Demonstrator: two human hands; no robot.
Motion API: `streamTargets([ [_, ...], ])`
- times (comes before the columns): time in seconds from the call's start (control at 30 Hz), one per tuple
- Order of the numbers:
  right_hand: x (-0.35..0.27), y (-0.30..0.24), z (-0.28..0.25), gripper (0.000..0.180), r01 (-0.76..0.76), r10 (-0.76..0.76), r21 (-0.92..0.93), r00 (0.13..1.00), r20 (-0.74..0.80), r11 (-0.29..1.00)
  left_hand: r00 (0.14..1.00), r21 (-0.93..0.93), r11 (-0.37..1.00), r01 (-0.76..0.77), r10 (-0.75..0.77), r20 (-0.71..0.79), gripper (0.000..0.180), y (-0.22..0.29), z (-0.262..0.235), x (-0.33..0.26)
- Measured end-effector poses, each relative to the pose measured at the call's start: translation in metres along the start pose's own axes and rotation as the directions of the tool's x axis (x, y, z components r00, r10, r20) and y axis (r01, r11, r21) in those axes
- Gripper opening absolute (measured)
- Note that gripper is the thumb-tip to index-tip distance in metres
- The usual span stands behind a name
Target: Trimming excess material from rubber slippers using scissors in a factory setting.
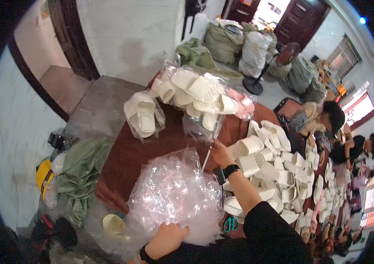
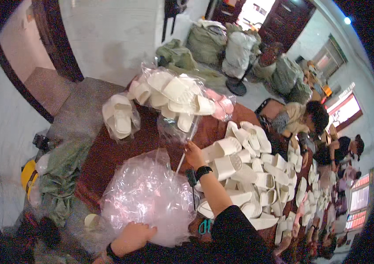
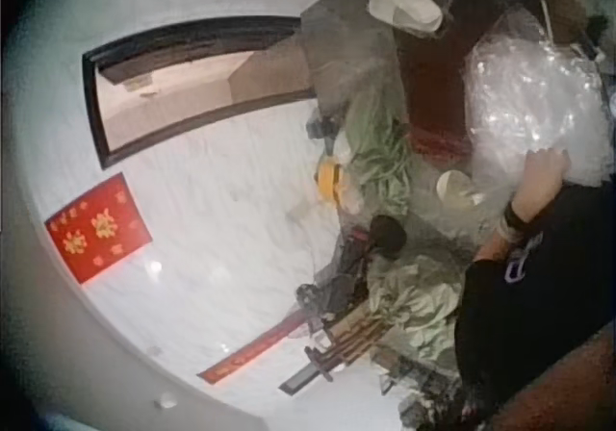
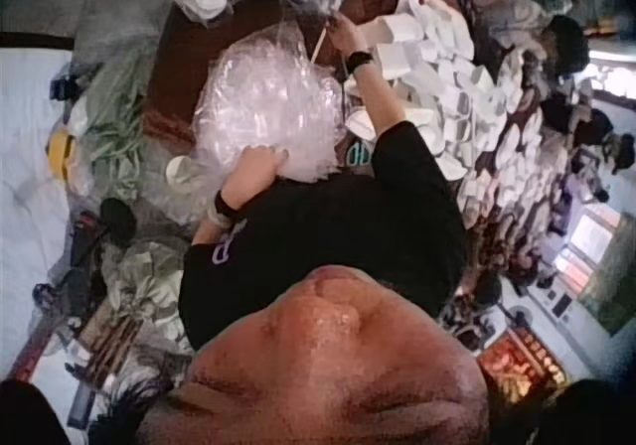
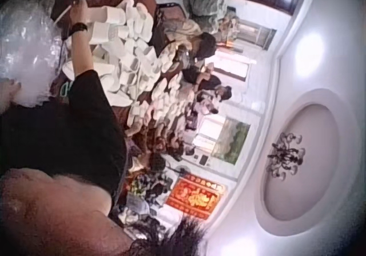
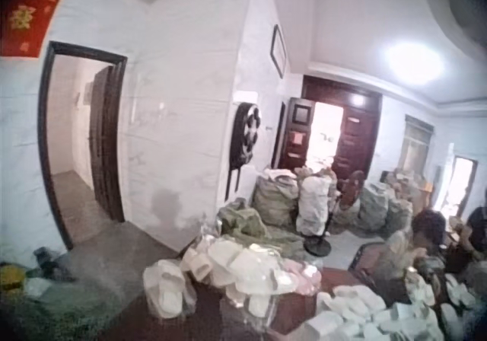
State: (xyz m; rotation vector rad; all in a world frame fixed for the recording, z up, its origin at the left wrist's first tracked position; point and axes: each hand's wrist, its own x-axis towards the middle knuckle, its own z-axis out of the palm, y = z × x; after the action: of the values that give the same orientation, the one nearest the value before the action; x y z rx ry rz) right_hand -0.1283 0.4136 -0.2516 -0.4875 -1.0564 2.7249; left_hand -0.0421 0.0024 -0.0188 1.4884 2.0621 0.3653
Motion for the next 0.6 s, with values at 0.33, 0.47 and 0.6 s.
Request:
streamTargets([
  [0.33, -0.151, -0.09, 0.149, 0.047, -0.227, 0.503, -0.564, 0.766, 0.4, 0.794, 0.993, -0.029, 0.999, 0.026, -0.022, 0.112, 0.043, -0.004, -0.023, 0.006],
  [0.47, -0.07, -0.075, 0.06, 0.033, 0.05, 0.042, -0.701, 0.993, 0.113, 0.712, 0.995, -0.087, 0.995, -0.052, 0.059, 0.079, 0.043, 0.005, -0.034, 0.007],
  [0.6, 0.006, -0.034, 0.025, 0.04, -0.065, -0.239, -0.992, 0.97, -0.037, -0.11, 0.999, -0.042, 0.999, 0.035, -0.036, -0.023, 0.029, 0.006, -0.018, -0.007],
])
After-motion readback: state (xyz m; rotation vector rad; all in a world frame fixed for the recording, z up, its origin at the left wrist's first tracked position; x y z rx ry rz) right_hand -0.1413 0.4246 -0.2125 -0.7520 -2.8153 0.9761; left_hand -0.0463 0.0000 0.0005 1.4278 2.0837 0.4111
